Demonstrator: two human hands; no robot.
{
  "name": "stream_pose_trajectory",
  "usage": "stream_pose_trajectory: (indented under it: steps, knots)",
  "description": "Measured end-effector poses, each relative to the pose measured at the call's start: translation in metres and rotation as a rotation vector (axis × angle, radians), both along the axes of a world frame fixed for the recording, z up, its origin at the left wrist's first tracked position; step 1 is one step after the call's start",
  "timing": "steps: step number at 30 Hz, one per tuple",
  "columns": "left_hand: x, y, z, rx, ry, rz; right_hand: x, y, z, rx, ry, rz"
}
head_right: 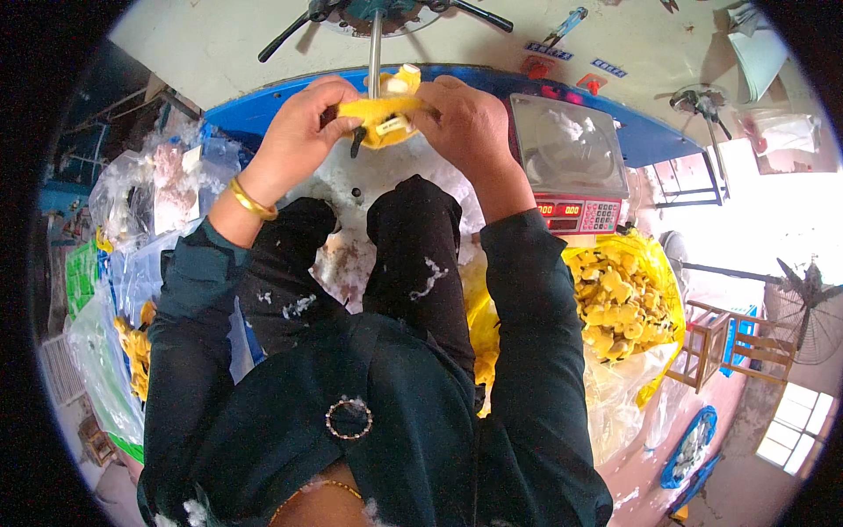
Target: The person repeatedly picks yellow sock-like items, opens them, and stuffs white cotton fiber into each one using both hands. After filling, the person places the stuffed items into a yellow bag on the right.
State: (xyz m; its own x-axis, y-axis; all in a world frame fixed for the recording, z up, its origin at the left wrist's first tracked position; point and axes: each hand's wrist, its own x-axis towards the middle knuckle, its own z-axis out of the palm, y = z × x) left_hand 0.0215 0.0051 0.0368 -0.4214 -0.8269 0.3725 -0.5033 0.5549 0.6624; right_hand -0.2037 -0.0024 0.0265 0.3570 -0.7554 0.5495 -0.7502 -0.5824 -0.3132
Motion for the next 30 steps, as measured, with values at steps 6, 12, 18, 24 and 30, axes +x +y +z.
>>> stream_pose_trajectory:
  steps: [6, 12, 18, 24, 30]
  knots:
    - [-0.010, -0.002, -0.005, -0.269, -0.168, 0.147, 0.006, 0.010, -0.004, -0.081, 0.087, -0.109]
    - [-0.003, -0.057, -0.020, -0.232, -0.043, 0.192, 0.054, 0.029, 0.000, -0.034, 0.140, -0.225]
    - [-0.009, -0.035, 0.008, 0.104, -0.163, 0.194, 0.061, 0.024, -0.008, 0.032, 0.009, -0.263]
    - [-0.013, -0.043, -0.019, 0.450, 0.241, -0.067, 0.023, 0.024, -0.035, 0.479, -0.086, -0.003]
    - [-0.010, -0.105, -0.004, 0.090, -0.005, 0.073, 0.044, 0.013, 0.030, 0.736, -0.419, 0.038]
